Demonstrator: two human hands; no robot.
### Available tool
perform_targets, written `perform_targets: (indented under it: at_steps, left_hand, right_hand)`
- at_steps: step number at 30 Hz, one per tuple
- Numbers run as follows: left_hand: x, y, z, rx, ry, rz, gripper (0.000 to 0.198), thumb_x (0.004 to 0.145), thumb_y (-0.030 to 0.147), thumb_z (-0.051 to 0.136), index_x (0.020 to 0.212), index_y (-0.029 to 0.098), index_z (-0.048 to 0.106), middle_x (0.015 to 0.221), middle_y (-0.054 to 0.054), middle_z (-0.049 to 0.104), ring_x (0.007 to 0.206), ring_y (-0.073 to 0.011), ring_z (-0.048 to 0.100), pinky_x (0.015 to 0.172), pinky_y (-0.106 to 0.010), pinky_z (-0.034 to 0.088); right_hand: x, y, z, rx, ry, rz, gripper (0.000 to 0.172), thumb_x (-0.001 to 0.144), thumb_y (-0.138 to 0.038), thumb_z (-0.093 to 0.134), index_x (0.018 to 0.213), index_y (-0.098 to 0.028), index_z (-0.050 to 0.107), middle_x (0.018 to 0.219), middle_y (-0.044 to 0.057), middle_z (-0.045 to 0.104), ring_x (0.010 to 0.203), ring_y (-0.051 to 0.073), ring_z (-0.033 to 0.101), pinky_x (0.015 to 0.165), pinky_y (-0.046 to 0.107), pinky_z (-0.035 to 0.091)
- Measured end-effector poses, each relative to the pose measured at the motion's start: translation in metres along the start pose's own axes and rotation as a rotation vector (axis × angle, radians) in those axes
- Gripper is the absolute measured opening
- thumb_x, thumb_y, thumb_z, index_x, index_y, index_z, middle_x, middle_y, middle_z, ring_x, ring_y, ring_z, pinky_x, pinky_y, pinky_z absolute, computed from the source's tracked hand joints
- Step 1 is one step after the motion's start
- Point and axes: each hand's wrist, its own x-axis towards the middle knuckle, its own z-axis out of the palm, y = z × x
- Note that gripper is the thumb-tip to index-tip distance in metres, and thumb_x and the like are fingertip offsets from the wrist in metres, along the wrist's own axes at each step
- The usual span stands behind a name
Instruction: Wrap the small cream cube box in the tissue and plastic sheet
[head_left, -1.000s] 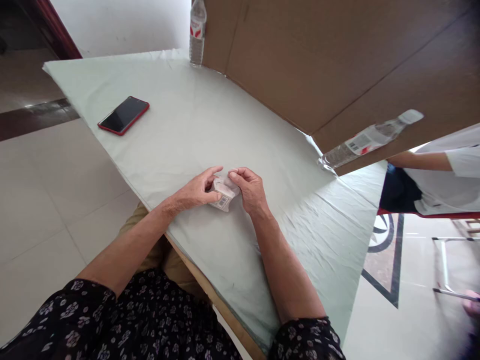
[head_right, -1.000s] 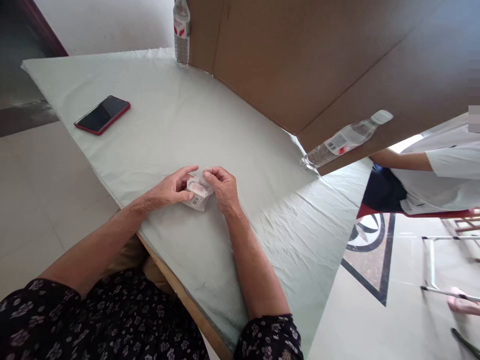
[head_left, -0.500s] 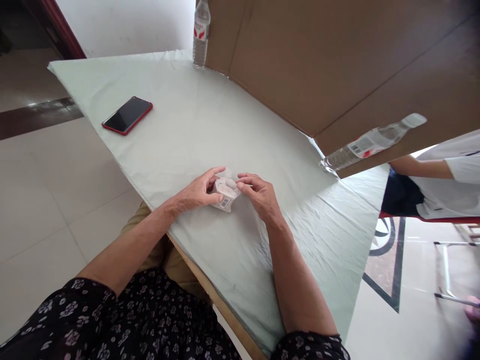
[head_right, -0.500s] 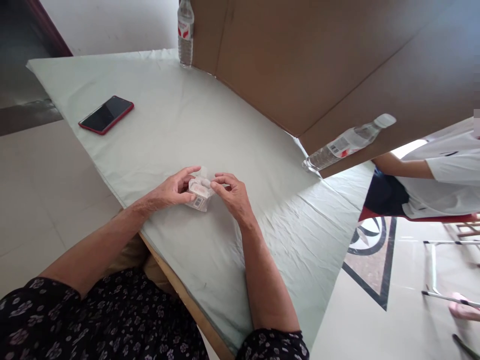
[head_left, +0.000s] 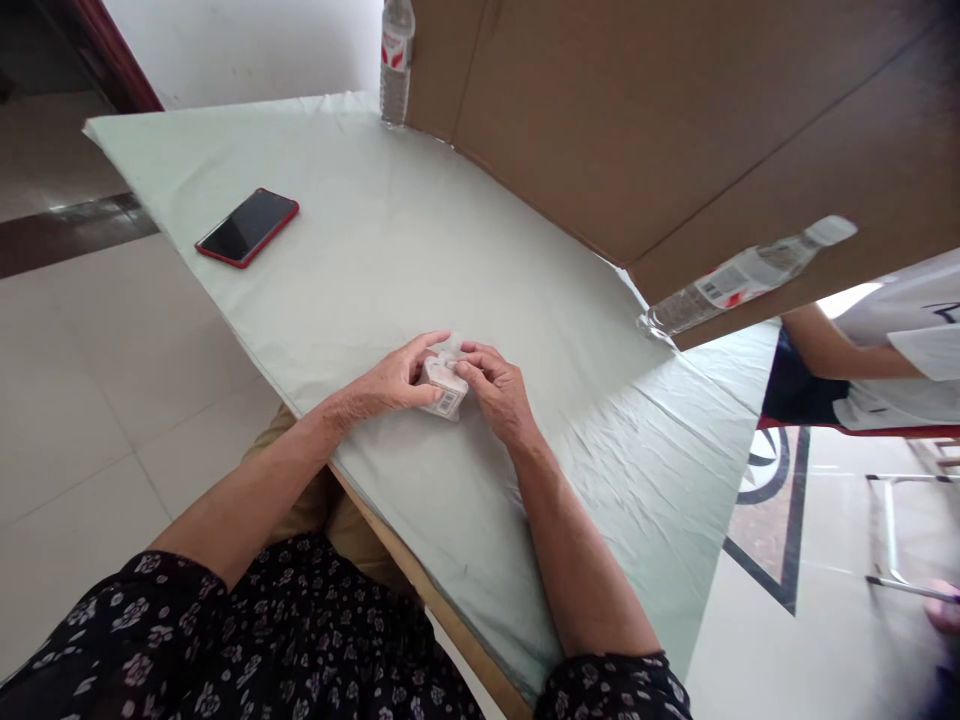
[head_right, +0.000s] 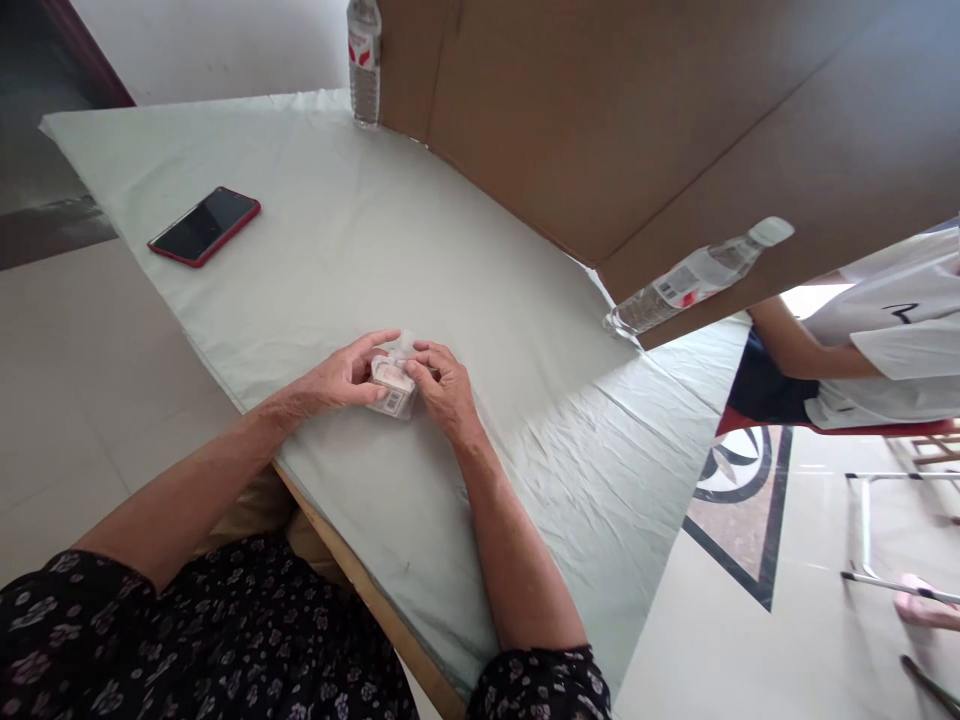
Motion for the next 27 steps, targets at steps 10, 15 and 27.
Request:
perform_targets:
  at_steps: [10,15,27]
  left_hand:
    - [-0.001,0.001,0.002,-0.007,-0.038,0.007,0.097,0.069,0.024,0.073,0.156,0.020,0.030,0.114,-0.008,0.061,0.097,-0.0206,0.062,0.081,-0.032,0.050]
    - [-0.001,0.006,0.003,0.012,-0.008,-0.023,0.098,0.068,0.024,0.073,0.156,0.019,0.030,0.109,-0.008,0.063,0.096,-0.0208,0.063,0.080,-0.032,0.050]
    - [0.001,0.002,-0.002,0.036,0.084,-0.038,0.065,0.076,0.039,0.076,0.133,0.011,0.062,0.104,-0.009,0.072,0.093,-0.0204,0.066,0.081,-0.033,0.050]
  right_hand:
    - [0.006,-0.009,-0.001,0.255,0.007,0.233,0.041,0.079,-0.062,0.069,0.084,-0.021,0.068,0.083,0.001,0.066,0.070,0.015,0.058,0.064,0.030,0.046]
    - [0.011,-0.013,0.005,0.262,0.085,0.145,0.028,0.074,-0.049,0.077,0.075,-0.023,0.068,0.076,-0.002,0.064,0.072,0.014,0.056,0.072,0.031,0.046]
    - [-0.006,-0.023,0.006,-0.225,0.105,-0.180,0.011,0.085,-0.036,0.069,0.080,-0.030,0.076,0.095,0.002,0.072,0.100,0.023,0.064,0.098,0.043,0.048]
